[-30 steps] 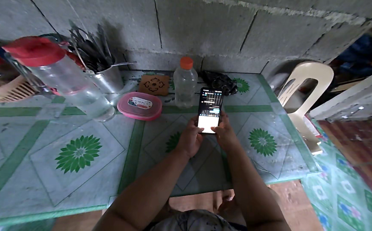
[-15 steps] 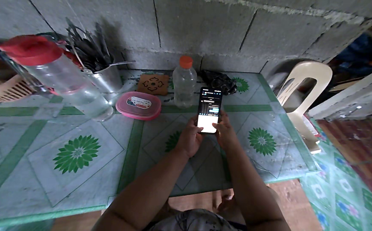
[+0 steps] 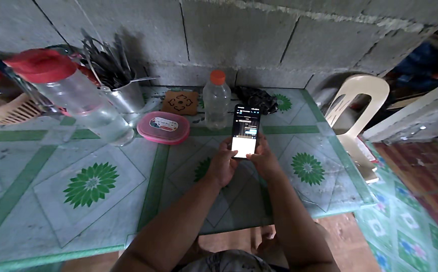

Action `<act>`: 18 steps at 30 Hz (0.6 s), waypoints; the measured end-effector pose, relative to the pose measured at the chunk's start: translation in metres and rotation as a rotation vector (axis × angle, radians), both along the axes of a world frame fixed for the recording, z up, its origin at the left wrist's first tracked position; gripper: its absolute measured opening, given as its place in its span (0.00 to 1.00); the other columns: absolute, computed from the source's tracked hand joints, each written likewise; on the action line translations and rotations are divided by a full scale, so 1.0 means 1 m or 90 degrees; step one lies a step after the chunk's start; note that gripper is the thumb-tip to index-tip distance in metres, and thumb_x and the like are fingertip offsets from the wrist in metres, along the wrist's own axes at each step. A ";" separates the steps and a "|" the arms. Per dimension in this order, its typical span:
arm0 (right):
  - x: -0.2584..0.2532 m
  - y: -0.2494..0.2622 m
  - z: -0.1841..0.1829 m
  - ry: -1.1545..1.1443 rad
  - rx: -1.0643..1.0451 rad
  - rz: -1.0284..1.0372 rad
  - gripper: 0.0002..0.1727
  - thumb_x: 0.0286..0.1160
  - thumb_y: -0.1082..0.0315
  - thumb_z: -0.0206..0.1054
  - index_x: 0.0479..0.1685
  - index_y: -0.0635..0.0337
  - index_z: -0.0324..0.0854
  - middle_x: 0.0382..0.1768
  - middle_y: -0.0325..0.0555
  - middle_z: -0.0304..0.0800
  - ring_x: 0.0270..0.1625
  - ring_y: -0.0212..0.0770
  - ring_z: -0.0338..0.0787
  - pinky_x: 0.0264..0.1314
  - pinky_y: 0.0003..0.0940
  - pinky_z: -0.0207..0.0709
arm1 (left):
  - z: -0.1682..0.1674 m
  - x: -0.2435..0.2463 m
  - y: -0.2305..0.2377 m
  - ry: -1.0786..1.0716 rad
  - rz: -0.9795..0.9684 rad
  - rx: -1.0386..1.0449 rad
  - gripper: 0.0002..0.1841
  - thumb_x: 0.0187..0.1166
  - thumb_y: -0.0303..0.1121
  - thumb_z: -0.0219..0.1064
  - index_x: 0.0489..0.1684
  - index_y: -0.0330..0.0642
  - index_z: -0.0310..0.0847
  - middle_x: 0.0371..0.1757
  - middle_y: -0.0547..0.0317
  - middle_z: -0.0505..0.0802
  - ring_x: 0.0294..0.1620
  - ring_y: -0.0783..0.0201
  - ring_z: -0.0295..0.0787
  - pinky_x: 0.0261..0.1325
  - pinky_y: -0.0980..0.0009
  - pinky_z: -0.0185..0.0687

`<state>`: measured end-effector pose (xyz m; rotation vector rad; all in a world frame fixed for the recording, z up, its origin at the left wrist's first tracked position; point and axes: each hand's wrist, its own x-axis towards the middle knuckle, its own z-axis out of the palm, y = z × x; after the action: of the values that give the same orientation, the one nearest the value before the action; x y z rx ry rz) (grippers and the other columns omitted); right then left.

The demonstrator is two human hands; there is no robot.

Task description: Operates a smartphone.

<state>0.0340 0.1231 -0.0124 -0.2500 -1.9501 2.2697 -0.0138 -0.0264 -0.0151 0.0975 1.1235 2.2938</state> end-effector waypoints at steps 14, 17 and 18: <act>0.001 0.003 -0.004 0.030 -0.052 0.003 0.56 0.55 0.88 0.59 0.93 0.47 0.43 0.79 0.54 0.73 0.72 0.46 0.84 0.69 0.46 0.83 | -0.002 0.000 -0.003 0.033 -0.037 0.038 0.30 0.82 0.16 0.43 0.86 0.44 0.54 0.74 0.44 0.79 0.67 0.54 0.85 0.69 0.57 0.83; 0.002 0.003 -0.005 0.040 -0.055 0.008 0.57 0.52 0.88 0.60 0.93 0.48 0.43 0.78 0.54 0.74 0.71 0.45 0.85 0.68 0.44 0.84 | -0.003 0.000 -0.004 0.034 -0.040 0.030 0.29 0.82 0.16 0.43 0.85 0.45 0.54 0.72 0.45 0.80 0.66 0.54 0.85 0.69 0.57 0.83; 0.002 0.004 -0.005 0.037 -0.055 0.008 0.57 0.52 0.88 0.60 0.93 0.48 0.43 0.78 0.54 0.74 0.71 0.45 0.85 0.68 0.44 0.84 | -0.003 0.000 -0.004 0.032 -0.040 0.027 0.29 0.82 0.16 0.43 0.85 0.45 0.55 0.72 0.45 0.80 0.65 0.54 0.85 0.69 0.57 0.83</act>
<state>0.0356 0.1266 -0.0175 -0.1790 -1.8330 2.3442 -0.0140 -0.0300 -0.0181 0.2046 1.0814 2.2717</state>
